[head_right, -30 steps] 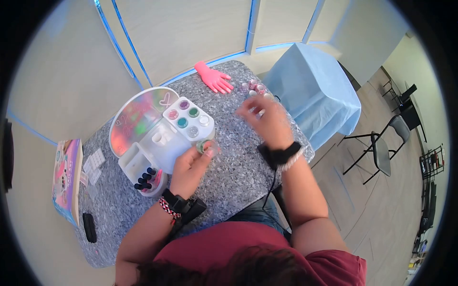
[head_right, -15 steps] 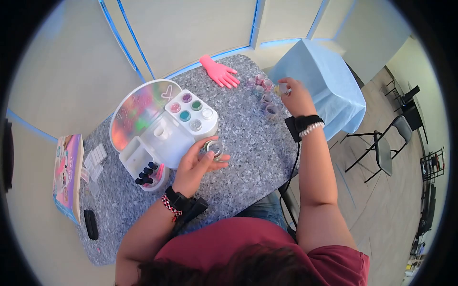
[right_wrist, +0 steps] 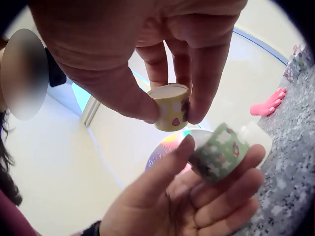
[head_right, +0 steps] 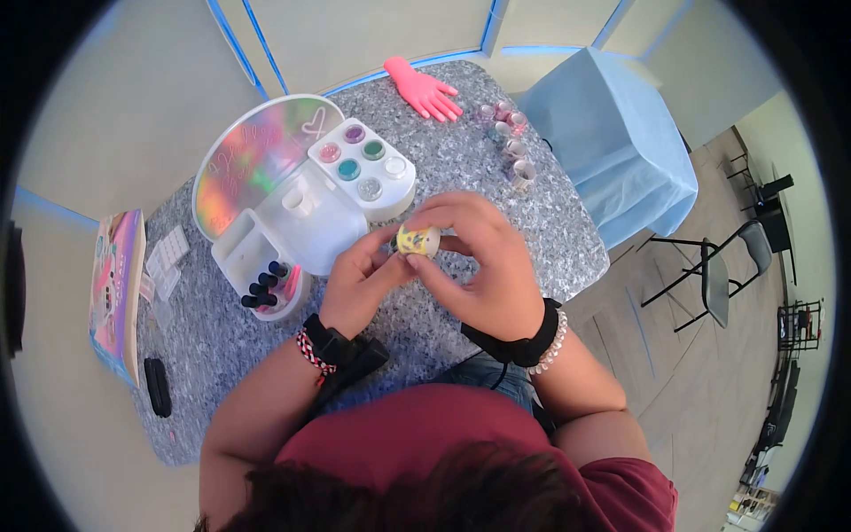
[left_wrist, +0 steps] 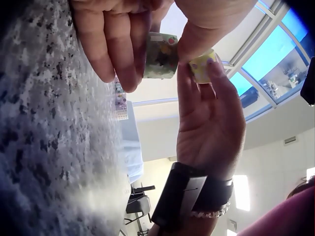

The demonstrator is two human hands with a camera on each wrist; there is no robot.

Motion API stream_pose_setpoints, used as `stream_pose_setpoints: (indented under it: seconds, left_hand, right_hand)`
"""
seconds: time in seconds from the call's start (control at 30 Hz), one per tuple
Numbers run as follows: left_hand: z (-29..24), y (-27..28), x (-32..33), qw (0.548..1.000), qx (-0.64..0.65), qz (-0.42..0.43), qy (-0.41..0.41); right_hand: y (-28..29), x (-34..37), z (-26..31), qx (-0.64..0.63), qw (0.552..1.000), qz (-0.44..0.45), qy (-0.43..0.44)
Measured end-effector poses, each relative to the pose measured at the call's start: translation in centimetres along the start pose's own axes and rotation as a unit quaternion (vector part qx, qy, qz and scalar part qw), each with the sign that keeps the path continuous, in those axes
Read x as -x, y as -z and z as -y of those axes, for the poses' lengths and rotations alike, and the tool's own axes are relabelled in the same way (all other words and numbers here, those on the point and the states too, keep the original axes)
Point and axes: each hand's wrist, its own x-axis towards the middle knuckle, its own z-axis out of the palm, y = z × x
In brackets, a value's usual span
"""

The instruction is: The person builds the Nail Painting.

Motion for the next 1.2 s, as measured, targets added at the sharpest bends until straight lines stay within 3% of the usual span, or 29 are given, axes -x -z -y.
stream_pose_setpoints:
  seconds: [0.17, 0.4, 0.57, 0.77, 1.03, 1.2]
  left_hand:
    - [0.2, 0.4, -0.1, 0.999, -0.011, 0.03, 0.004]
    - [-0.8, 0.2, 0.1, 0.996, 0.077, 0.048, 0.022]
    - [-0.8, 0.3, 0.2, 0.998, 0.05, 0.032, 0.032]
    - [-0.4, 0.2, 0.2, 0.998, 0.051, 0.033, 0.023]
    - [-0.4, 0.3, 0.2, 0.997, 0.054, 0.047, 0.014]
    - [0.1, 0.5, 0.2, 0.998, -0.042, 0.037, 0.029]
  right_hand:
    - [0.0, 0.0, -0.6, 0.16, 0.984, 0.024, 0.07]
    - [0.7, 0.2, -0.7, 0.188, 0.976, 0.068, 0.088]
    - [1.0, 0.1, -0.1, 0.228, 0.961, 0.103, 0.119]
    - [0.5, 0.6, 1.0, 0.272, 0.955, 0.097, 0.058]
    - [0.7, 0.4, 0.7, 0.278, 0.951, 0.102, 0.091]
    - [0.4, 0.6, 0.7, 0.285, 0.951, 0.102, 0.063]
